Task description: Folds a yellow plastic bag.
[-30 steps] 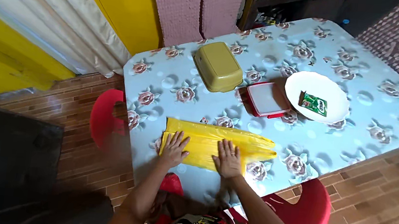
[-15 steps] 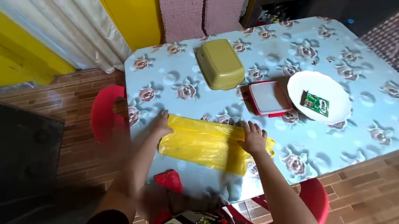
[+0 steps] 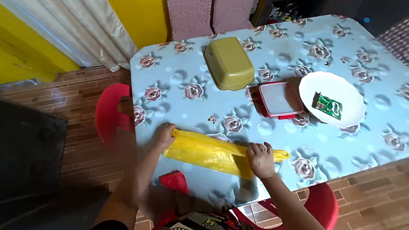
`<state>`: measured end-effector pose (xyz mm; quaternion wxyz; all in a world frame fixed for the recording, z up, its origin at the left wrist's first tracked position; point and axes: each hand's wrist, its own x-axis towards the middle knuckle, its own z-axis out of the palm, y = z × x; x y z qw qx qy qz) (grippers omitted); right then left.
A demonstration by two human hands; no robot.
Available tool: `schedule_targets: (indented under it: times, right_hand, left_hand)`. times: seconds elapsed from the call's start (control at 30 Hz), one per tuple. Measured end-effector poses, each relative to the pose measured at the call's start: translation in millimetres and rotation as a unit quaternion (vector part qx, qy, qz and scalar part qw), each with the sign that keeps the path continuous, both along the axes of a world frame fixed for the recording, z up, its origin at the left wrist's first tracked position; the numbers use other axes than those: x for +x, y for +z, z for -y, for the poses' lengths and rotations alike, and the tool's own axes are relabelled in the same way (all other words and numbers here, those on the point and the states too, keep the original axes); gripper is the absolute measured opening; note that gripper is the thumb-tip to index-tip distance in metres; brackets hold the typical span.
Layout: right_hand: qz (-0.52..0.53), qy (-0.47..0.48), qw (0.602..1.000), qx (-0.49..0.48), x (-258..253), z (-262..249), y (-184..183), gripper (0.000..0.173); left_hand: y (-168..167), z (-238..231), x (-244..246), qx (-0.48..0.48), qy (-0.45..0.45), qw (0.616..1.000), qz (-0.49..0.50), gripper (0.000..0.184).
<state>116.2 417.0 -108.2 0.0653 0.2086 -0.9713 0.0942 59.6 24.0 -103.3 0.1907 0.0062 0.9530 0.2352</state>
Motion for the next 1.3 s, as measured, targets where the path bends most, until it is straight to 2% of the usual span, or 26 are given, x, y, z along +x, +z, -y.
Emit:
schedule_targets:
  times: [0.1,0.17,0.23,0.33,0.4,0.5,0.6,0.7,0.77,0.87,0.9,0.97,1.03,1.1,1.2,1.3]
  right_hand:
    - [-0.025,0.055,0.998,0.019,25.8,-6.3,-16.1,0.012]
    - [-0.003,0.063,0.998,0.028,36.0,-7.0,-24.7,0.014]
    - [0.035,0.051,0.997,0.039,40.3,-3.9,-27.9,0.015]
    - [0.173,0.006,0.981,0.089,36.7,10.8,-5.3,0.026]
    - [0.24,-0.016,0.964,0.115,33.7,18.7,6.7,0.036]
    - [0.239,-0.026,0.965,0.101,39.7,23.3,6.7,0.029]
    - [0.277,-0.046,0.953,0.11,47.7,30.0,8.8,0.033]
    - [0.247,-0.051,0.962,0.108,56.7,31.9,0.1,0.03]
    - [0.251,-0.055,0.959,0.118,58.9,32.3,-2.4,0.03]
    - [0.253,-0.06,0.959,0.117,59.5,32.1,-1.7,0.031]
    - [0.259,-0.061,0.956,0.12,59.0,32.9,-1.9,0.032]
    - [0.256,-0.064,0.957,0.119,58.9,33.9,-2.4,0.032]
    - [0.243,-0.069,0.963,0.099,61.9,32.3,-2.9,0.03]
    - [0.163,-0.061,0.983,0.051,69.8,27.6,-9.9,0.023]
    - [0.03,-0.032,0.999,0.011,81.1,23.1,-24.4,0.013]
    - [-0.018,-0.02,1.0,0.012,85.7,23.4,-31.9,0.009]
  left_hand:
    - [-16.9,6.3,17.4,0.013,-0.036,0.994,-0.098,0.029]
    - [-20.3,6.6,24.8,0.007,-0.047,0.992,-0.118,0.026]
    - [-17.5,6.1,28.5,-0.007,-0.052,0.995,-0.089,0.035]
    - [-9.3,8.8,28.2,-0.031,-0.085,0.995,-0.036,0.053]
    - [-3.1,12.3,28.4,-0.017,-0.113,0.993,-0.031,0.049]
    - [-3.2,22.8,31.7,0.025,-0.147,0.988,-0.049,0.036]
    - [-17.9,42.1,38.6,0.044,-0.207,0.973,-0.091,0.029]
    - [-19.2,60.0,47.1,-0.021,-0.247,0.966,-0.075,0.03]
    - [-2.2,59.2,50.8,-0.058,-0.207,0.976,-0.04,0.03]
    - [16.6,37.8,56.3,-0.012,-0.126,0.985,-0.115,0.025]
    - [21.2,26.2,56.8,0.0,-0.141,0.983,-0.118,0.032]
    - [30.4,0.7,55.4,-0.007,-0.221,0.975,-0.038,0.048]
    - [22.2,-14.0,57.1,-0.028,-0.282,0.959,0.02,0.044]
    - [6.1,-11.5,64.0,-0.01,-0.289,0.957,0.003,0.028]
    - [-6.6,-0.9,76.1,0.01,-0.262,0.964,-0.035,0.029]
    - [-12.2,3.7,83.3,0.013,-0.269,0.962,-0.039,0.029]
